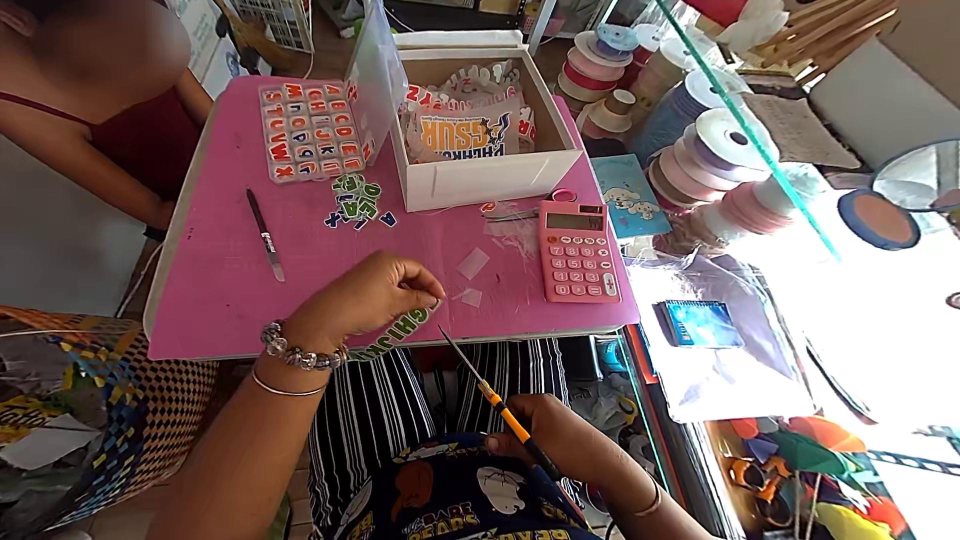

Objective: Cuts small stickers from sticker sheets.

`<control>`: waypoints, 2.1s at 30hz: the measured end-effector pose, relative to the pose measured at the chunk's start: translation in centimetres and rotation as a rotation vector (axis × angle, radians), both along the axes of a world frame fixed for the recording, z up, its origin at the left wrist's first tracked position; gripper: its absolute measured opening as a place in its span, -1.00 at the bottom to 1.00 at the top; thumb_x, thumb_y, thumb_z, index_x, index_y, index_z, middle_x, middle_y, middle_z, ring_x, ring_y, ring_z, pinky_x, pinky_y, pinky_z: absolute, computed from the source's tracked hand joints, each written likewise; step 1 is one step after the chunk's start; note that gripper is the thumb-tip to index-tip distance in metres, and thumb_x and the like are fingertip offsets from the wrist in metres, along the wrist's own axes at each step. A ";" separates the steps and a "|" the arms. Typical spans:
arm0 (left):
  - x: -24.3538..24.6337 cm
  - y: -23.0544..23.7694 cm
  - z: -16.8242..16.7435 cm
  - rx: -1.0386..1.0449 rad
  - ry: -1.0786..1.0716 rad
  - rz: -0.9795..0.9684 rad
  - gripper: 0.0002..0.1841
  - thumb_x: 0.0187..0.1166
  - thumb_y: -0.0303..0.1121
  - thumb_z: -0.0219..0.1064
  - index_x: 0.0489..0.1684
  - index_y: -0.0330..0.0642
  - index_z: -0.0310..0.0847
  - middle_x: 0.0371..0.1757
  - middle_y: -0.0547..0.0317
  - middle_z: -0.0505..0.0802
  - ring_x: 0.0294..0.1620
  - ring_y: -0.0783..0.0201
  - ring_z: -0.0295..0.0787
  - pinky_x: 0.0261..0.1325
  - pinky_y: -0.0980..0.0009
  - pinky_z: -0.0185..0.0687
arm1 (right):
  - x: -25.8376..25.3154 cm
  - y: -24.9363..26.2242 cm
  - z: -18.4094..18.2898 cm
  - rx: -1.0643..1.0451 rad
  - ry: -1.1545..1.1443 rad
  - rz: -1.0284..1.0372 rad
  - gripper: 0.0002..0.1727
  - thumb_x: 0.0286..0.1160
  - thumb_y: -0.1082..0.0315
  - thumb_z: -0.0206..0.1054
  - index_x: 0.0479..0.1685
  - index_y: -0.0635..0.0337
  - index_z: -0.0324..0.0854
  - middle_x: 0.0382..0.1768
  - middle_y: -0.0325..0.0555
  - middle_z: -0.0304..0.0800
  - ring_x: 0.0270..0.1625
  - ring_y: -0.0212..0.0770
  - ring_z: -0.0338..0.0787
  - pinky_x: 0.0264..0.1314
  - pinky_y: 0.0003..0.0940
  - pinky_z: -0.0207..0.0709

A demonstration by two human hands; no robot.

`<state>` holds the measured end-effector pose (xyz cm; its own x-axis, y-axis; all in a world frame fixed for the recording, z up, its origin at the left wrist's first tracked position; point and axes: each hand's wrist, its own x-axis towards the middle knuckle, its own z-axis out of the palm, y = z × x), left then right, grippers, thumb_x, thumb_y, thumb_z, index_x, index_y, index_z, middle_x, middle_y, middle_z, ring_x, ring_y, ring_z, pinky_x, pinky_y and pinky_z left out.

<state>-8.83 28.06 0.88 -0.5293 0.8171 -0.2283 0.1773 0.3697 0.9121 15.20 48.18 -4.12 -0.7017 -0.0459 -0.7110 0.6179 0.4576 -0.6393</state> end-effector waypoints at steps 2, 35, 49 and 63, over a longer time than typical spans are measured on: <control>0.3 0.5 -0.6 -0.017 -0.054 -0.034 -0.94 0.56 -0.46 0.45 -0.18 -0.15 0.85 -0.27 0.32 0.88 -0.29 0.57 0.75 -0.16 0.62 0.65 | -0.1 0.0 -0.2 -0.013 -0.007 -0.014 -0.41 0.28 -0.30 0.54 -0.38 0.10 0.60 -0.63 -0.37 0.54 -0.59 -0.46 0.55 -0.46 -0.46 0.46; -0.4 0.0 -2.5 0.043 -0.177 -0.300 -0.75 0.55 -0.57 0.39 0.13 -0.17 0.74 -0.20 0.33 0.83 -0.35 0.62 0.66 -0.22 0.70 0.59 | -1.4 -0.5 0.0 -0.075 -0.042 -0.072 -0.49 0.35 -0.19 0.54 -0.39 0.10 0.58 -0.67 -0.35 0.57 -0.65 -0.45 0.58 -0.52 -0.49 0.52; -0.4 0.0 -2.6 0.046 -0.136 -0.309 -0.74 0.55 -0.57 0.39 0.14 -0.14 0.76 -0.20 0.33 0.82 -0.38 0.62 0.63 -0.27 0.70 0.54 | -1.4 -0.7 -0.3 -0.070 -0.028 -0.102 -0.49 0.34 -0.19 0.56 -0.43 0.08 0.59 -0.68 -0.36 0.57 -0.67 -0.46 0.58 -0.54 -0.51 0.51; -1.1 -0.4 -2.0 0.068 -0.065 -0.240 -0.73 0.55 -0.58 0.36 0.17 -0.18 0.74 -0.22 0.26 0.81 -0.46 0.57 0.59 -0.36 0.66 0.52 | -0.8 -0.3 -0.6 -0.016 -0.035 -0.096 -0.49 0.35 -0.17 0.57 -0.45 0.11 0.61 -0.69 -0.34 0.59 -0.68 -0.46 0.58 -0.55 -0.51 0.50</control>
<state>-9.96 27.63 -1.09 -0.3048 0.9321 -0.1957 0.1926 0.2615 0.9458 14.43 47.92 -4.67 -0.6784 0.0089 -0.7347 0.6803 0.3853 -0.6235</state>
